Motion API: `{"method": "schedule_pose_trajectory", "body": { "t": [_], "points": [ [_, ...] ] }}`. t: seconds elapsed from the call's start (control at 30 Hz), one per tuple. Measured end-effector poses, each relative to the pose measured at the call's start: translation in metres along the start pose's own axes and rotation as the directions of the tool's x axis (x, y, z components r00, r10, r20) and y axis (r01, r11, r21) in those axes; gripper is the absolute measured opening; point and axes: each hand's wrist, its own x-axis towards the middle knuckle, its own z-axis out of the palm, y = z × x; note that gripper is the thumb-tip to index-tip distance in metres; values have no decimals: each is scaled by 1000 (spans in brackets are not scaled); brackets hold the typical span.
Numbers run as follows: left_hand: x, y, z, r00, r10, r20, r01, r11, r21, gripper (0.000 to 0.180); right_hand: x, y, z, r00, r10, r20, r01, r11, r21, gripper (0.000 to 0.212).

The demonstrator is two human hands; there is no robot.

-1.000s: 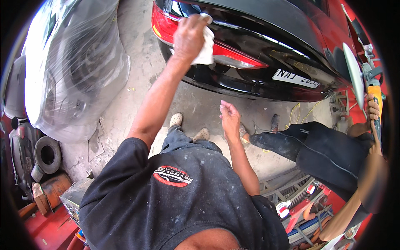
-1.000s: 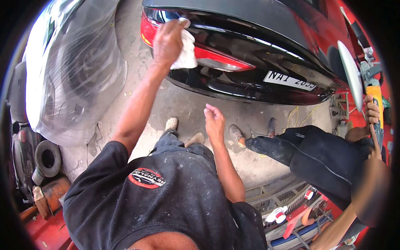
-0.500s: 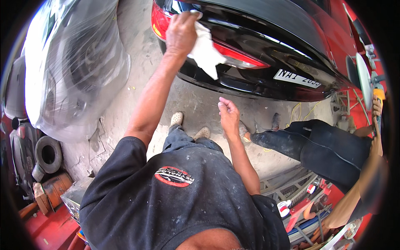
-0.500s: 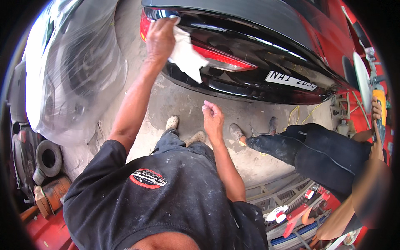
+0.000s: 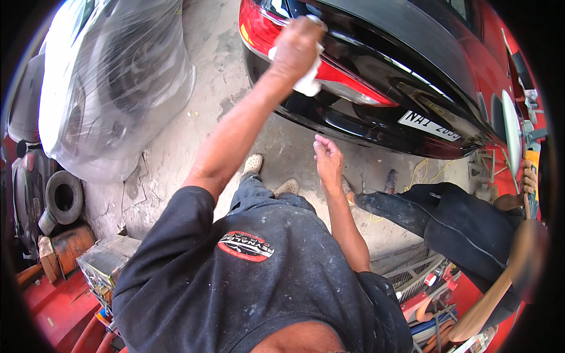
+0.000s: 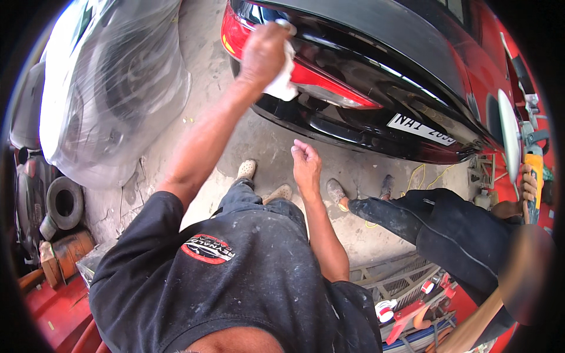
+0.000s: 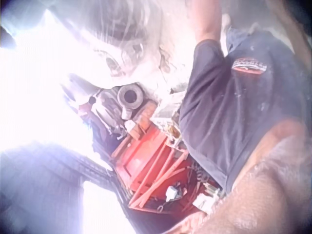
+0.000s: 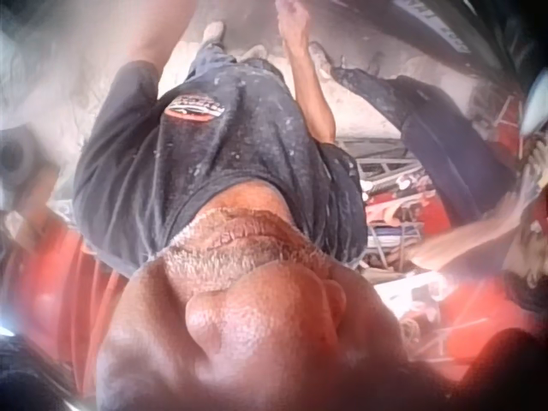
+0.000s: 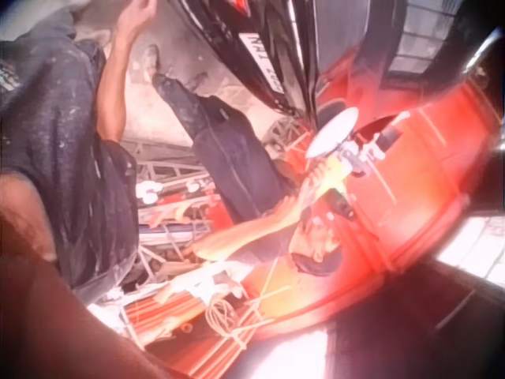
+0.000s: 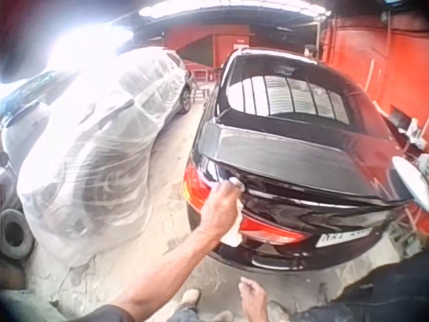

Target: The person wipes the rear bumper and taillight area of a black car with a white cloth. Another person uses a polishing machine on the trunk while the recorder continues to wipe the rear bumper and license plate area.

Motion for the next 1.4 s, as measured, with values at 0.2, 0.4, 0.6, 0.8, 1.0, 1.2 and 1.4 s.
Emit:
{"method": "schedule_pose_trajectory", "body": {
  "t": [0.2,0.4,0.6,0.8,1.0,1.2,1.4],
  "points": [
    [10,46,7,996,35,-78,-44,992,-122,26,-10,-11,2,999,41,-10,-40,996,82,25],
    [4,-24,-3,989,-120,-85,119,993,-10,29,-21,-13,-17,990,119,-76,-112,990,80,25],
    [12,-7,0,997,0,-74,-2,1000,-27,27,-21,2,-7,997,55,-48,-53,997,53,26],
    [28,-30,-10,814,-576,-68,533,789,-306,18,-24,-6,-12,997,55,-56,-50,994,93,27],
    [36,13,12,725,-625,-291,453,750,-483,23,-32,-17,-17,989,139,-50,-135,987,82,26],
    [48,15,-2,633,-774,-11,684,566,-460,24,-27,-19,-11,993,114,13,-115,992,57,26],
    [58,16,-9,635,-772,23,699,562,-442,24,-23,-17,-9,997,73,34,-74,997,33,27]
  ]
}}
